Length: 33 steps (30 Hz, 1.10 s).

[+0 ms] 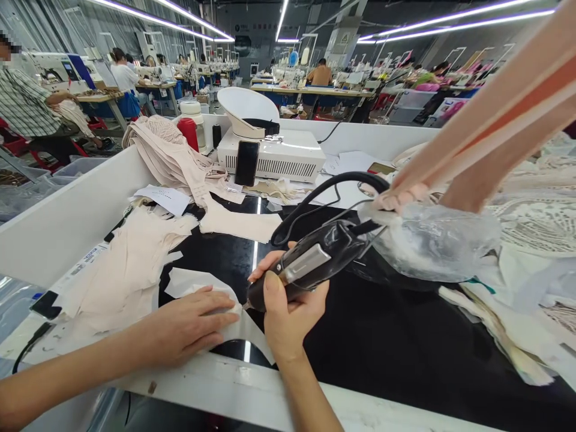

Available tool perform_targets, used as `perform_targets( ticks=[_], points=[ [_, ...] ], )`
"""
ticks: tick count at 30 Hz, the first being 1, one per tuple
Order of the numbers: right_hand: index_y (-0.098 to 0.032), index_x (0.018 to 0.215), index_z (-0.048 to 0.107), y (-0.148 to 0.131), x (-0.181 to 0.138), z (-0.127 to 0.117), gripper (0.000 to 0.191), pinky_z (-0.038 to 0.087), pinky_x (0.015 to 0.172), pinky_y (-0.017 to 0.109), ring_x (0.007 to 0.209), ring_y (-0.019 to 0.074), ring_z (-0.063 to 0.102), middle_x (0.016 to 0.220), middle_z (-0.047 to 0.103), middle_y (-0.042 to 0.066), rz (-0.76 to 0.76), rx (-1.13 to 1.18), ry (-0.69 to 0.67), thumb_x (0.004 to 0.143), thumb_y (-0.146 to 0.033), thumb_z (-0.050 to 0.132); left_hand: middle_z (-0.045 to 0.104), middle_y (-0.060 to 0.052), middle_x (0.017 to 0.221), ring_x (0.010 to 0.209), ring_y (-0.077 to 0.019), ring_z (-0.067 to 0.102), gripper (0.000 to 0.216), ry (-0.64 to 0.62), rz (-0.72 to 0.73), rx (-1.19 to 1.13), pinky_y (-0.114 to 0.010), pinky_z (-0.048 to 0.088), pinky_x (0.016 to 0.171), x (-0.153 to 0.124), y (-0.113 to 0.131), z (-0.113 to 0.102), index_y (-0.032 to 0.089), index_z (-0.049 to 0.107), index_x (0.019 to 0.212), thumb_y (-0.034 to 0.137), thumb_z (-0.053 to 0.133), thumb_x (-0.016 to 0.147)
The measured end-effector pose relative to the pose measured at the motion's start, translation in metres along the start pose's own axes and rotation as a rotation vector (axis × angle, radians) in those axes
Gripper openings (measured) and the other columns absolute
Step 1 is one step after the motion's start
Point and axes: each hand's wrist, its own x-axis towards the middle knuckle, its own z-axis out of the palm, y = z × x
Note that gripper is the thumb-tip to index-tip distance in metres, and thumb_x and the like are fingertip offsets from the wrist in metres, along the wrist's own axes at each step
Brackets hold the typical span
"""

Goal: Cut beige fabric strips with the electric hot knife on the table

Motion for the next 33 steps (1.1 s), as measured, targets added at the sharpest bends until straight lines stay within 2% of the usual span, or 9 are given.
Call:
perform_targets(
  ticks=[2, 5, 10, 14, 17, 23, 27, 33],
  points=[
    [-0.024, 0.109, 0.061, -0.008, 0.003, 0.000, 0.034, 0.055, 0.050, 0.028, 0.055, 0.0135, 0.061, 0.073, 0.069, -0.004, -0.001, 0.009, 0.023, 0.079, -0.029, 0.078, 0.063, -0.010, 0.135, 0.129, -0.0250, 0.056, 0.032, 0.009, 0.035, 0.033, -0.048, 0.039, 0.118, -0.004, -0.007, -0.003, 0.016, 0.055, 0.132, 0.010, 0.043, 0.102],
    [-0.024, 0.105, 0.064, -0.023, 0.005, -0.001, 0.037, 0.054, 0.046, 0.027, 0.054, 0.0140, 0.061, 0.071, 0.068, -0.004, 0.020, 0.017, 0.049, 0.074, -0.032, 0.082, 0.063, -0.010, 0.135, 0.124, -0.0234, 0.057, 0.040, 0.005, 0.021, 0.145, -0.040, 0.045, 0.111, -0.009, -0.012, -0.008, 0.015, 0.056, 0.131, -0.001, 0.041, 0.097],
    [-0.024, 0.101, 0.065, -0.041, -0.002, -0.005, 0.039, 0.052, 0.042, 0.027, 0.050, 0.0148, 0.058, 0.067, 0.066, -0.004, 0.080, 0.018, 0.046, 0.070, -0.038, 0.085, 0.065, -0.012, 0.116, 0.094, -0.0238, 0.063, 0.022, -0.024, -0.178, 0.341, -0.037, 0.054, 0.084, -0.002, 0.004, -0.010, 0.014, 0.057, 0.122, 0.015, 0.050, 0.102],
    [-0.024, 0.101, 0.065, -0.042, -0.008, -0.008, 0.043, 0.051, 0.041, 0.027, 0.050, 0.0150, 0.057, 0.066, 0.066, -0.004, 0.071, 0.020, 0.059, 0.068, -0.042, 0.087, 0.065, -0.012, 0.109, 0.090, -0.0255, 0.062, 0.025, -0.050, -0.251, 0.393, -0.037, 0.053, 0.077, 0.004, 0.016, -0.004, 0.011, 0.057, 0.121, 0.022, 0.059, 0.099],
    [-0.024, 0.101, 0.065, -0.038, -0.009, -0.009, 0.041, 0.051, 0.041, 0.027, 0.051, 0.0147, 0.057, 0.067, 0.067, -0.004, 0.061, 0.028, 0.067, 0.069, -0.040, 0.086, 0.065, -0.010, 0.105, 0.088, -0.0248, 0.063, 0.027, -0.056, -0.252, 0.377, -0.037, 0.054, 0.076, 0.004, 0.018, -0.003, 0.011, 0.058, 0.121, 0.023, 0.062, 0.098],
    [-0.024, 0.102, 0.065, -0.032, -0.012, -0.008, 0.042, 0.050, 0.042, 0.027, 0.051, 0.0151, 0.058, 0.066, 0.066, -0.004, 0.040, 0.044, 0.061, 0.069, -0.039, 0.087, 0.063, -0.008, 0.100, 0.082, -0.0223, 0.062, 0.021, -0.106, -0.279, 0.371, -0.035, 0.054, 0.070, 0.002, 0.019, -0.003, 0.012, 0.059, 0.119, 0.022, 0.056, 0.101],
    [-0.024, 0.103, 0.065, -0.029, -0.014, -0.009, 0.041, 0.049, 0.042, 0.028, 0.051, 0.0154, 0.058, 0.067, 0.066, -0.004, 0.029, 0.029, 0.060, 0.071, -0.039, 0.086, 0.064, -0.007, 0.099, 0.081, -0.0210, 0.062, 0.026, -0.101, -0.262, 0.417, -0.033, 0.052, 0.068, 0.001, 0.019, 0.002, 0.011, 0.057, 0.123, 0.024, 0.055, 0.102],
    [-0.025, 0.107, 0.064, -0.027, -0.017, -0.012, 0.039, 0.052, 0.045, 0.029, 0.053, 0.0148, 0.059, 0.071, 0.067, -0.004, 0.017, 0.028, 0.020, 0.075, -0.036, 0.083, 0.062, -0.007, 0.086, 0.073, -0.0225, 0.058, 0.015, -0.035, -0.195, 0.504, -0.034, 0.048, 0.060, 0.004, 0.028, -0.002, 0.012, 0.062, 0.106, 0.010, 0.049, 0.099]
  ],
)
